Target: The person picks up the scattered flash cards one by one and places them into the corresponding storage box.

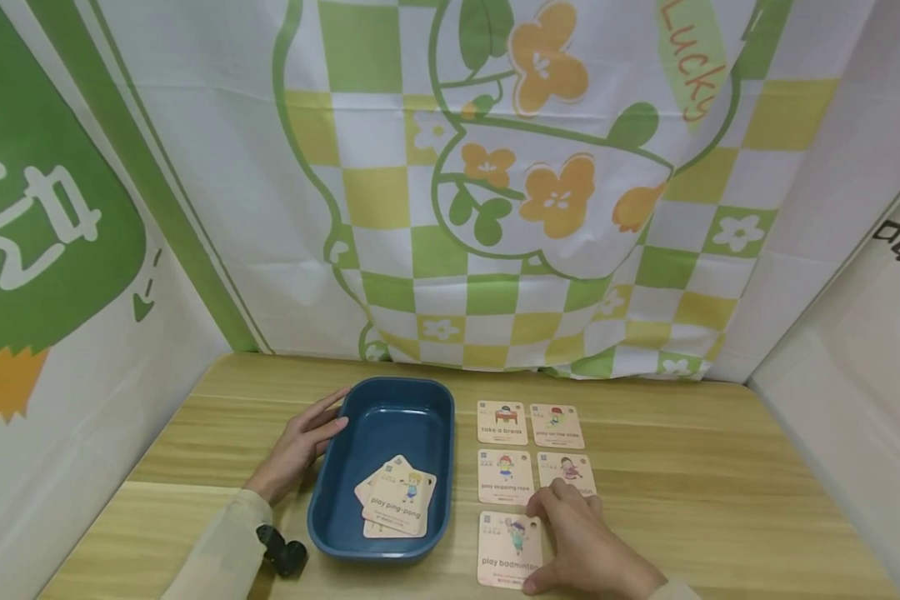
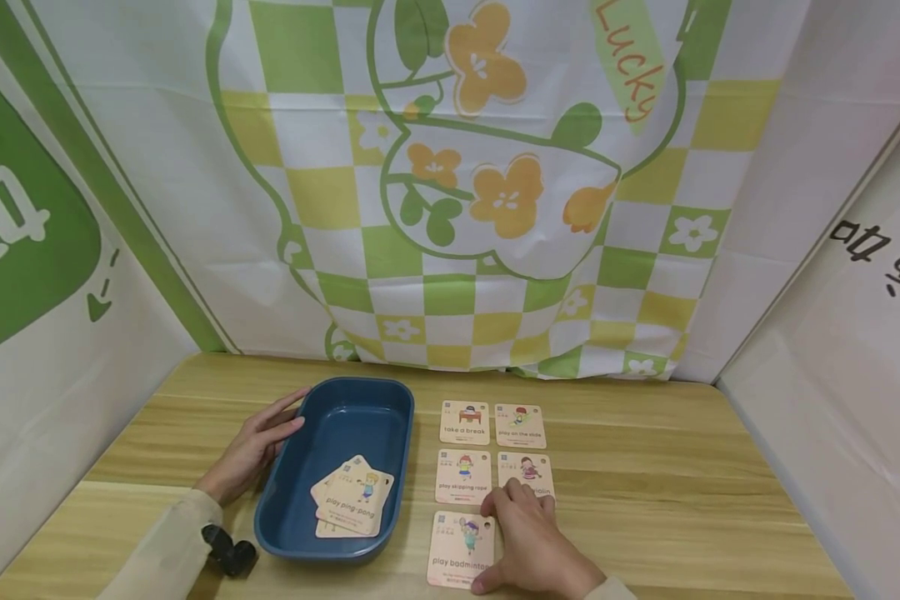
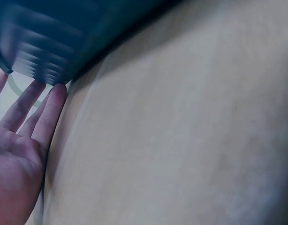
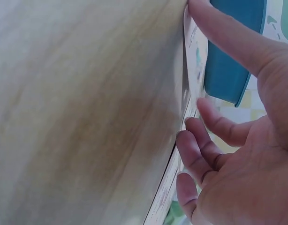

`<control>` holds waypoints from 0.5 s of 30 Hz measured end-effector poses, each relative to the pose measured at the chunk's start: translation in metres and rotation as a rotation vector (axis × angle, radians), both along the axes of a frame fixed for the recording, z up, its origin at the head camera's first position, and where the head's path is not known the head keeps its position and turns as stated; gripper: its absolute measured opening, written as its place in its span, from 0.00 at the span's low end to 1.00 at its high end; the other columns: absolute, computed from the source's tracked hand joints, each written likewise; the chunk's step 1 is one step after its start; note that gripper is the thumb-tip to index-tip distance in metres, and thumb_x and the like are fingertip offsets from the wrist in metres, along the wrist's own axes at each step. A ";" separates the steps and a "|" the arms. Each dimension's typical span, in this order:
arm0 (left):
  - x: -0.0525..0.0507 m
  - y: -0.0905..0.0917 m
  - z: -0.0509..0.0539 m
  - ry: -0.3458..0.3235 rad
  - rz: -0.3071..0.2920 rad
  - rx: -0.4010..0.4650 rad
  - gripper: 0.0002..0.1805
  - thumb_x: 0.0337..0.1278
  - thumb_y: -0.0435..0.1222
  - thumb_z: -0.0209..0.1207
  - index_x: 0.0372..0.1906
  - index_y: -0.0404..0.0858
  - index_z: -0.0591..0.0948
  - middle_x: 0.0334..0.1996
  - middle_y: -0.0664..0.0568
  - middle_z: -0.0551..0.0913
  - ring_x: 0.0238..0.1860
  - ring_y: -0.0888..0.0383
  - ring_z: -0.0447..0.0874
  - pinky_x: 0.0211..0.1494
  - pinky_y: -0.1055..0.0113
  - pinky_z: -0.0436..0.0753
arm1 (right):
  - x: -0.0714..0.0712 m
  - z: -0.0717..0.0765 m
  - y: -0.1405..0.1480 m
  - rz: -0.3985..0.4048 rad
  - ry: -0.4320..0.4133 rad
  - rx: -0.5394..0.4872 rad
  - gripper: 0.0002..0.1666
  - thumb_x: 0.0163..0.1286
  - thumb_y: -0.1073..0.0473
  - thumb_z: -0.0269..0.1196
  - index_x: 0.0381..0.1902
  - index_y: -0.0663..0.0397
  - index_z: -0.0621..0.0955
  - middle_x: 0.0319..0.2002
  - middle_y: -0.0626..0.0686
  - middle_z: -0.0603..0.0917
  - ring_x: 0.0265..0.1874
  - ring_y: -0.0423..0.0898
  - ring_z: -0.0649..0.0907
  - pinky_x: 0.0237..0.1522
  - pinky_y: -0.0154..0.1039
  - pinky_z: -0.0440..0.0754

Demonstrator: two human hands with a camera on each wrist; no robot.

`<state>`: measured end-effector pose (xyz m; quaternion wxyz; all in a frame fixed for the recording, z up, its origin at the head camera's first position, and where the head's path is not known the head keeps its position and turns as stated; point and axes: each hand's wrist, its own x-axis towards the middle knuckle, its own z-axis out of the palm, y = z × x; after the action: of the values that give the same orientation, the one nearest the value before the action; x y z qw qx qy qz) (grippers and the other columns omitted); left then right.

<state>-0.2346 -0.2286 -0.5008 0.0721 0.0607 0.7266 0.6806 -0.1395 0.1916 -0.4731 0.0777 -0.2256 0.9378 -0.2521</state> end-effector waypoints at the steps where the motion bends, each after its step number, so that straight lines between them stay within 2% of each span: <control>1: 0.000 0.000 0.000 0.000 0.000 -0.004 0.34 0.74 0.41 0.57 0.80 0.42 0.61 0.73 0.31 0.63 0.66 0.39 0.74 0.56 0.66 0.82 | 0.000 0.000 0.000 -0.004 -0.005 -0.004 0.45 0.34 0.35 0.83 0.47 0.48 0.78 0.41 0.42 0.70 0.42 0.43 0.68 0.52 0.50 0.67; 8: 0.000 0.000 -0.001 0.000 0.007 -0.013 0.34 0.74 0.42 0.57 0.79 0.43 0.61 0.73 0.33 0.64 0.64 0.40 0.76 0.56 0.66 0.82 | 0.000 0.003 -0.003 -0.032 0.003 -0.046 0.42 0.33 0.41 0.84 0.43 0.49 0.75 0.40 0.44 0.70 0.41 0.44 0.70 0.53 0.54 0.65; 10: 0.000 0.001 -0.001 -0.001 0.009 -0.017 0.34 0.74 0.42 0.57 0.79 0.44 0.61 0.73 0.33 0.64 0.64 0.40 0.76 0.56 0.65 0.82 | 0.000 0.003 -0.003 -0.035 0.005 -0.065 0.40 0.35 0.44 0.85 0.41 0.49 0.74 0.39 0.44 0.71 0.43 0.45 0.71 0.54 0.55 0.65; 15: 0.000 0.001 -0.001 -0.005 0.009 -0.018 0.35 0.73 0.43 0.58 0.79 0.44 0.61 0.73 0.33 0.64 0.64 0.41 0.76 0.56 0.65 0.82 | -0.002 0.004 -0.002 -0.062 -0.052 -0.130 0.35 0.43 0.50 0.84 0.41 0.50 0.73 0.39 0.44 0.72 0.47 0.48 0.72 0.58 0.59 0.62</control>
<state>-0.2350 -0.2280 -0.5022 0.0716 0.0550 0.7328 0.6744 -0.1416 0.1900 -0.4686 0.0793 -0.1944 0.9236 -0.3206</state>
